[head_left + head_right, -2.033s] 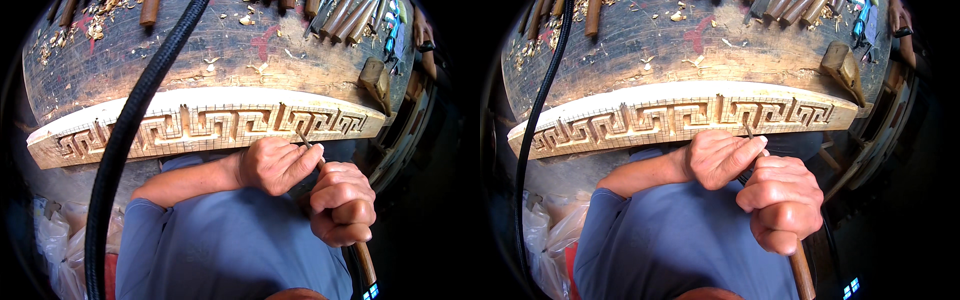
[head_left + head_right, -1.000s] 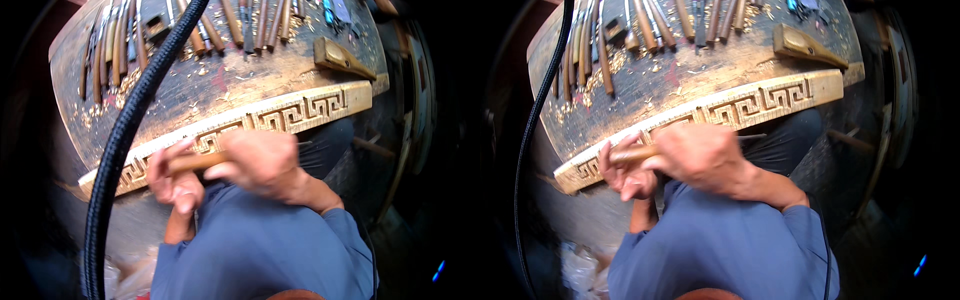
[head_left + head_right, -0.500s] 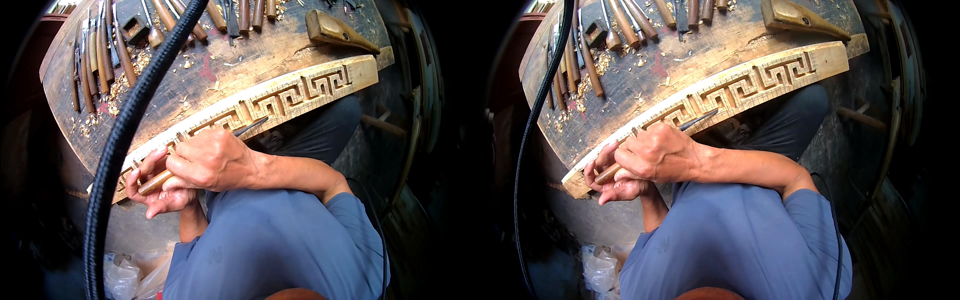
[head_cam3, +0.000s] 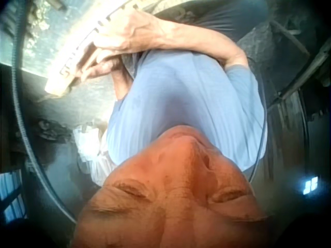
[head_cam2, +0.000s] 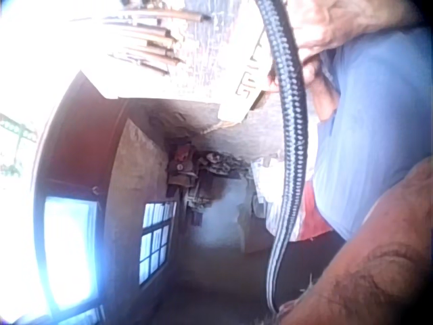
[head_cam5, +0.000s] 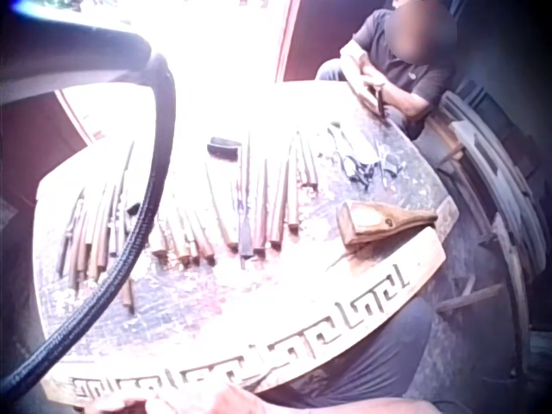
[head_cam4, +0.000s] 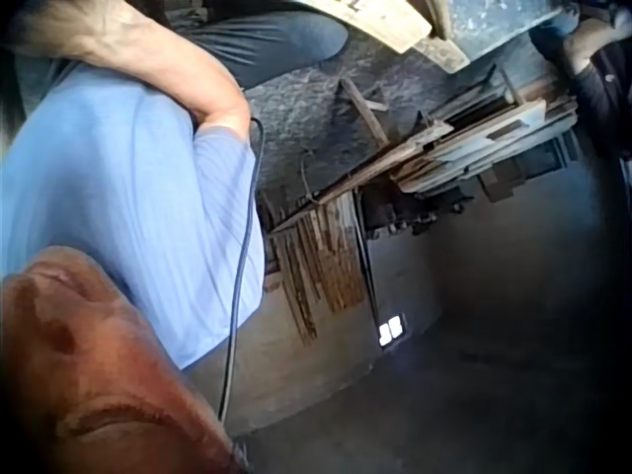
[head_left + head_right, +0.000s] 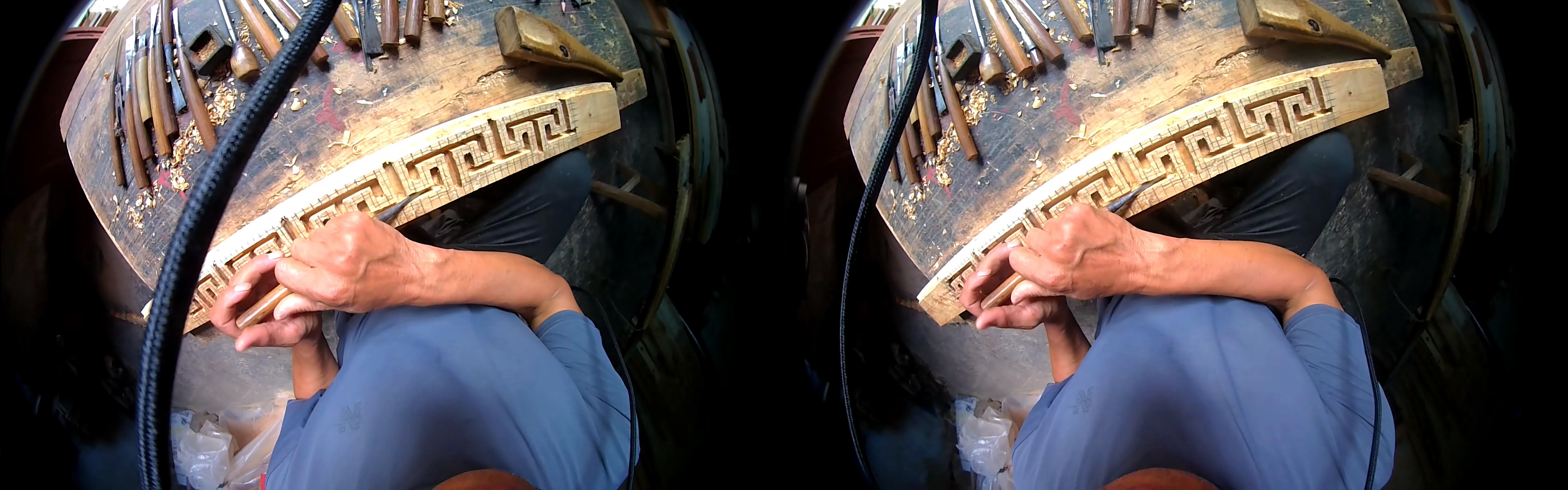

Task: The person carves a geometric pattern into a wooden board using a chisel and a wooden mallet.

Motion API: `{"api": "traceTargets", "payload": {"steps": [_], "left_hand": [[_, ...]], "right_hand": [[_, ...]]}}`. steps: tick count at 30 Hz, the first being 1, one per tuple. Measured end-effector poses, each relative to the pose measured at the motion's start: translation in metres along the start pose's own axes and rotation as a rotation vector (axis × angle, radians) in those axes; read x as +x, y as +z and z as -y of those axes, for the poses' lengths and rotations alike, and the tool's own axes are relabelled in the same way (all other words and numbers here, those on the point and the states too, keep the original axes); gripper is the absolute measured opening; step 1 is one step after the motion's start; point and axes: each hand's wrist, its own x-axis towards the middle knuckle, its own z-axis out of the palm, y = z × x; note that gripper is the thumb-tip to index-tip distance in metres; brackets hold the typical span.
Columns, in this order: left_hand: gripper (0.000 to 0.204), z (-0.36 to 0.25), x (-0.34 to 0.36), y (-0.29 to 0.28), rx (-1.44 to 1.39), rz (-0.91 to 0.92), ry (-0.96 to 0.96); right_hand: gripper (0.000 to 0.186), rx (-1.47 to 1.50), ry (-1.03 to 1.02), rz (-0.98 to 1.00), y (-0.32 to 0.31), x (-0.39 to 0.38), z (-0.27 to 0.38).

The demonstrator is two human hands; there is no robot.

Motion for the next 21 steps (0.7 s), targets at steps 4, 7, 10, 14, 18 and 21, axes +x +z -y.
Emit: {"api": "traceTargets", "payload": {"steps": [4, 7, 10, 14, 18, 21], "left_hand": [[0.063, -0.008, 0.004, 0.002, 0.242, 0.041, 0.007], [0.057, -0.011, 0.006, 0.005, 0.265, 0.065, -0.006], [0.056, -0.015, 0.008, 0.008, 0.264, 0.055, -0.096], [0.064, -0.006, 0.007, -0.005, 0.312, 0.108, -0.095], [0.089, 0.007, -0.001, -0.012, -0.062, 0.140, 0.004], [0.106, 0.011, -0.003, -0.021, -0.250, 0.120, -0.059]], "right_hand": [[0.038, 0.000, 0.004, 0.017, -0.001, -0.006, -0.006], [0.038, 0.002, 0.023, 0.047, -0.002, -0.005, -0.008], [0.039, 0.020, 0.045, 0.071, -0.003, -0.004, -0.010], [0.039, 0.042, 0.059, 0.107, -0.007, -0.003, -0.011], [0.038, -0.136, -0.061, 0.045, -0.006, -0.002, -0.003], [0.035, -0.369, -0.167, -0.066, -0.005, 0.002, 0.016]]}}
